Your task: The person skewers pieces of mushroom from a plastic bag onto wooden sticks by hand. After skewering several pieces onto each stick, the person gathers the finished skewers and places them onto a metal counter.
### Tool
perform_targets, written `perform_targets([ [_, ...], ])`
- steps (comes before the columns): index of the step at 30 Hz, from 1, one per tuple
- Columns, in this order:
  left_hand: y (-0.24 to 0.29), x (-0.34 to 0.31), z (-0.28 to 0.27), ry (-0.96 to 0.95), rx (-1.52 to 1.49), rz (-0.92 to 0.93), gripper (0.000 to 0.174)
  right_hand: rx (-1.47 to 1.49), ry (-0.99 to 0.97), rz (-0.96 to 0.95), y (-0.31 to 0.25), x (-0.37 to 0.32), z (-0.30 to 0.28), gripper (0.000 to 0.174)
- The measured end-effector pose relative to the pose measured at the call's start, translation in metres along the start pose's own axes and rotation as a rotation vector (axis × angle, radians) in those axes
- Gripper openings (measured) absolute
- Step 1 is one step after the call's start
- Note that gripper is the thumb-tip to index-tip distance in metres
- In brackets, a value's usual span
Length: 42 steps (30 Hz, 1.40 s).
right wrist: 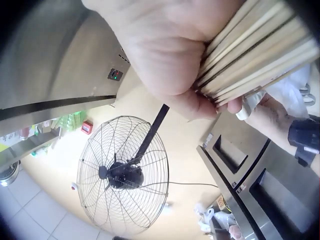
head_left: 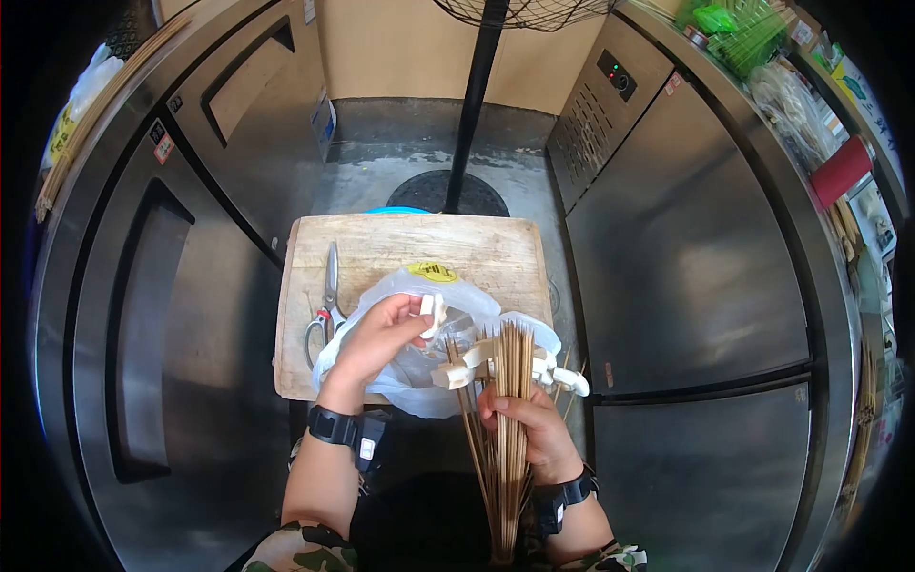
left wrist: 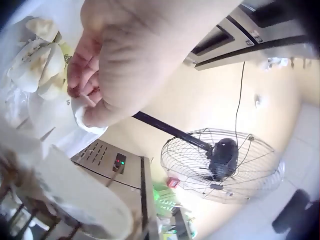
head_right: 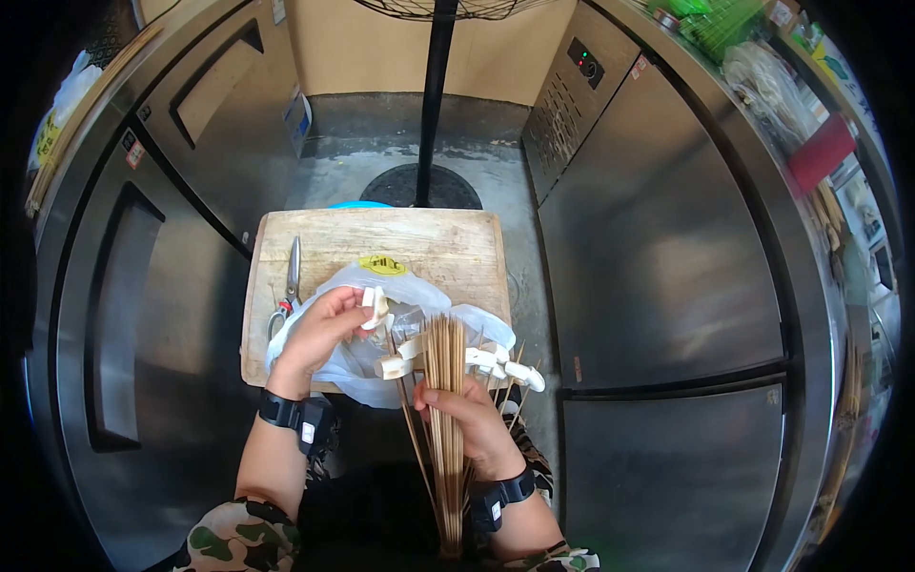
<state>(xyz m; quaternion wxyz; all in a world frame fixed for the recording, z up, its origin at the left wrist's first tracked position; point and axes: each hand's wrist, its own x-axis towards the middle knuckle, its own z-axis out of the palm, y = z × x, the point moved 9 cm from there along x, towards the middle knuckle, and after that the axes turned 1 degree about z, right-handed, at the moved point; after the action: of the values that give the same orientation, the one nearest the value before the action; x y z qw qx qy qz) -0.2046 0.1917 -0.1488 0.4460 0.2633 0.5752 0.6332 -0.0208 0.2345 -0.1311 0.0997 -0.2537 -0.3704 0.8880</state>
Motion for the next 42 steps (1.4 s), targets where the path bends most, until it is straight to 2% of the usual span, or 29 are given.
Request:
perform_targets([
  [1, 0.005, -0.006, 0.004, -0.029, -0.210, -0.038, 0.032, -0.022, 0.010, 0.001, 0.001, 0.001, 0.002, 0.009],
  [4, 0.020, -0.016, 0.014, -0.182, -0.447, -0.060, 0.036, -0.107, 0.037, 0.005, 0.007, 0.007, 0.002, 0.011],
  [7, 0.037, -0.020, 0.017, -0.166, -0.583, 0.003, 0.036, -0.146, 0.042, 0.017, 0.011, 0.012, 0.007, 0.008],
  [10, 0.038, -0.021, 0.009, -0.131, -0.526, 0.058, 0.034, -0.152, 0.039, 0.035, 0.018, 0.018, 0.009, 0.008],
  [13, 0.028, -0.018, 0.002, -0.020, -0.449, 0.078, 0.032, -0.153, 0.007, 0.042, 0.022, 0.022, 0.014, 0.011],
  [16, 0.024, -0.018, 0.000, -0.011, -0.316, 0.101, 0.030, -0.164, -0.020, 0.040, 0.022, 0.024, 0.019, 0.012],
  [19, 0.034, -0.020, 0.002, -0.012, -0.256, 0.205, 0.031, -0.162, -0.016, 0.040, 0.025, 0.026, 0.016, 0.013],
  [25, 0.038, -0.021, 0.004, 0.096, -0.261, 0.247, 0.034, -0.088, -0.004, 0.071, 0.025, 0.024, 0.017, 0.012],
  [31, 0.034, -0.020, 0.004, 0.096, -0.264, 0.241, 0.032, -0.106, 0.039, 0.071, 0.023, 0.022, 0.014, 0.012],
  [37, 0.048, -0.024, 0.011, 0.049, -0.139, 0.341, 0.030, -0.091, 0.026, 0.069, 0.024, 0.022, 0.012, 0.012],
  [42, 0.051, -0.026, 0.020, 0.011, 0.053, 0.356, 0.029, -0.086, 0.027, 0.073, 0.025, 0.022, 0.008, 0.012],
])
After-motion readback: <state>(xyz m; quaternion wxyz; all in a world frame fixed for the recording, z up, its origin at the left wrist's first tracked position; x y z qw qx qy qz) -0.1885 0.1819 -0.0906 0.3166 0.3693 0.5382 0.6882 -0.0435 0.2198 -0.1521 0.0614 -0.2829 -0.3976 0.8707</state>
